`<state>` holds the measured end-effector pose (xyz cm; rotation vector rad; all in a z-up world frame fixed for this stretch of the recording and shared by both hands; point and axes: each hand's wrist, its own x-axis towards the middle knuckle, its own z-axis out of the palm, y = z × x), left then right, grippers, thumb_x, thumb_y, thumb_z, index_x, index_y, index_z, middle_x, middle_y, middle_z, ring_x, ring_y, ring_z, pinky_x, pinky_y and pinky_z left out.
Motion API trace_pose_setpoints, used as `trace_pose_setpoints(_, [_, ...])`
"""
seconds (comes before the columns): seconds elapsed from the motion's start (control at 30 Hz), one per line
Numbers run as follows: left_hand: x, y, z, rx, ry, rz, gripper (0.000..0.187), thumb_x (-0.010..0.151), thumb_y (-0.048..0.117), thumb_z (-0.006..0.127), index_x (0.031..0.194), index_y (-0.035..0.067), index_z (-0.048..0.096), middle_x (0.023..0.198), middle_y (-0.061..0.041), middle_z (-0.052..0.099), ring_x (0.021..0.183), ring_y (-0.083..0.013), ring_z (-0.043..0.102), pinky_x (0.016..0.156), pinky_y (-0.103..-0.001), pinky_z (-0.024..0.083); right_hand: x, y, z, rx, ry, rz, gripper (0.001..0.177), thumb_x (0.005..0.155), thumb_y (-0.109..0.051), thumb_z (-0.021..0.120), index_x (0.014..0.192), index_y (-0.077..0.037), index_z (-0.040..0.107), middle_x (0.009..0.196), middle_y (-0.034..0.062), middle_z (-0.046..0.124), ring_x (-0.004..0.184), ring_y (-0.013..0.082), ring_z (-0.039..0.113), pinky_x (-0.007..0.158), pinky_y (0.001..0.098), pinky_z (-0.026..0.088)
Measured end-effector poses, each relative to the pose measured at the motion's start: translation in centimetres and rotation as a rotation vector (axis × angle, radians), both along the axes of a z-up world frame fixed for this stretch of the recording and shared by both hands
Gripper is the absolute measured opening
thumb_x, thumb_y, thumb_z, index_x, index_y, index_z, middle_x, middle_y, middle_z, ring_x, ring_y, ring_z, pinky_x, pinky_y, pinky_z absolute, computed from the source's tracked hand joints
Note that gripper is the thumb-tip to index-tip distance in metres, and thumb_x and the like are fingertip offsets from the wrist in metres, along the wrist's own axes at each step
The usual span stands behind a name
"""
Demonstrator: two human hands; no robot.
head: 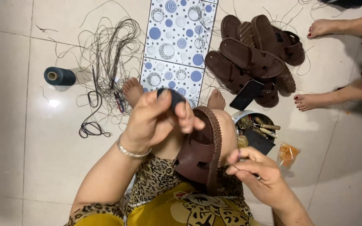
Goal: Hand-stitching the leather straps of a sandal using a needle and thread while sitting on the floor.
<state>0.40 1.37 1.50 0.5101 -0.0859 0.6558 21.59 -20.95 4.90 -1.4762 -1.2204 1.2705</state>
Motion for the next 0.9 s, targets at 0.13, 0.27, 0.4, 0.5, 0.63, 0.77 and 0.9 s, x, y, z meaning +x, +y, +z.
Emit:
trace_pose_setpoints(0.13, [1.6,0.3,-1.8,-0.169,0.209,0.134,0.031,0.105,0.022,0.055,0.083,0.006,0.069,0.057,0.001,0.048,0.046,-0.0079,0.033,0.041,-0.021,0.032,-2.3,2.1,-2.5,0.257,0.49,-0.133,0.052,0.11,-0.044,0.052,0.078,-0.007,0.068,0.109,0.0185,0.075,0.115,0.0328,0.068,0.093,0.0444,0.056])
trace_pose_setpoints(0.27, [1.1,-0.2,-5.0,0.178,0.82,0.467,0.04,0.104,0.031,0.059,0.076,0.003,0.064,0.056,0.003,0.048,0.043,-0.0041,0.04,0.039,-0.02,0.037,-0.7,2.4,-6.1,0.301,0.544,-0.261,0.044,0.106,-0.026,0.041,0.064,-0.014,0.048,0.05,0.0012,0.047,0.041,0.0161,0.048,0.042,0.0253,0.043])
trace_pose_setpoints(0.4, [-4.1,4.1,-6.2,0.095,0.683,0.221,0.042,0.108,0.03,0.053,0.077,0.006,0.068,0.054,-0.006,0.056,0.045,-0.015,0.057,0.043,-0.024,0.05,5.5,-0.3,-7.0,0.139,0.173,-0.358,0.057,0.111,-0.034,0.047,0.06,-0.009,0.054,0.044,0.0081,0.055,0.069,0.0306,0.072,0.068,0.0367,0.057])
trace_pose_setpoints(0.5, [-11.5,5.6,-5.8,0.301,1.723,0.173,0.034,0.103,0.028,0.061,0.098,-0.003,0.072,0.088,-0.011,0.073,0.076,-0.0192,0.067,0.069,-0.032,0.059,10.7,-2.1,-5.2,-0.202,-0.183,-0.585,0.052,0.099,0.006,0.055,0.148,-0.001,0.041,0.135,0.0177,0.052,0.105,0.0255,0.058,0.072,0.0343,0.053])
trace_pose_setpoints(0.63, [-13.7,3.8,-7.6,1.476,2.272,0.418,0.036,0.101,0.033,0.072,0.095,-0.002,0.072,0.112,-0.023,0.066,0.099,-0.0403,0.063,0.071,-0.046,0.057,6.7,-2.6,-1.0,-0.058,-0.853,-0.309,0.053,0.102,0.008,0.053,0.154,0.012,0.044,0.126,0.0277,0.058,0.099,0.0309,0.065,0.085,0.0411,0.054])
trace_pose_setpoints(0.77, [-5.0,2.0,-2.5,1.207,1.348,0.324,0.026,0.085,0.02,0.075,0.102,0.001,0.076,0.132,-0.018,0.063,0.118,-0.032,0.057,0.096,-0.043,0.047,2.9,-1.4,-0.6,0.087,-0.806,0.129,0.047,0.094,-0.016,0.06,0.141,-0.016,0.059,0.104,0.0037,0.06,0.077,0.0127,0.054,0.065,0.0262,0.047])
trace_pose_setpoints(0.9, [1.2,0.6,-1.1,1.485,0.921,-0.011,0.039,0.087,0.042,0.067,0.105,0.007,0.066,0.146,-0.017,0.054,0.123,-0.0306,0.058,0.095,-0.039,0.054,0.6,0.9,1.4,0.109,-0.906,0.252,0.048,0.086,-0.009,0.068,0.132,-0.023,0.068,0.067,-0.0026,0.047,0.041,0.0087,0.04,0.034,0.0257,0.038])
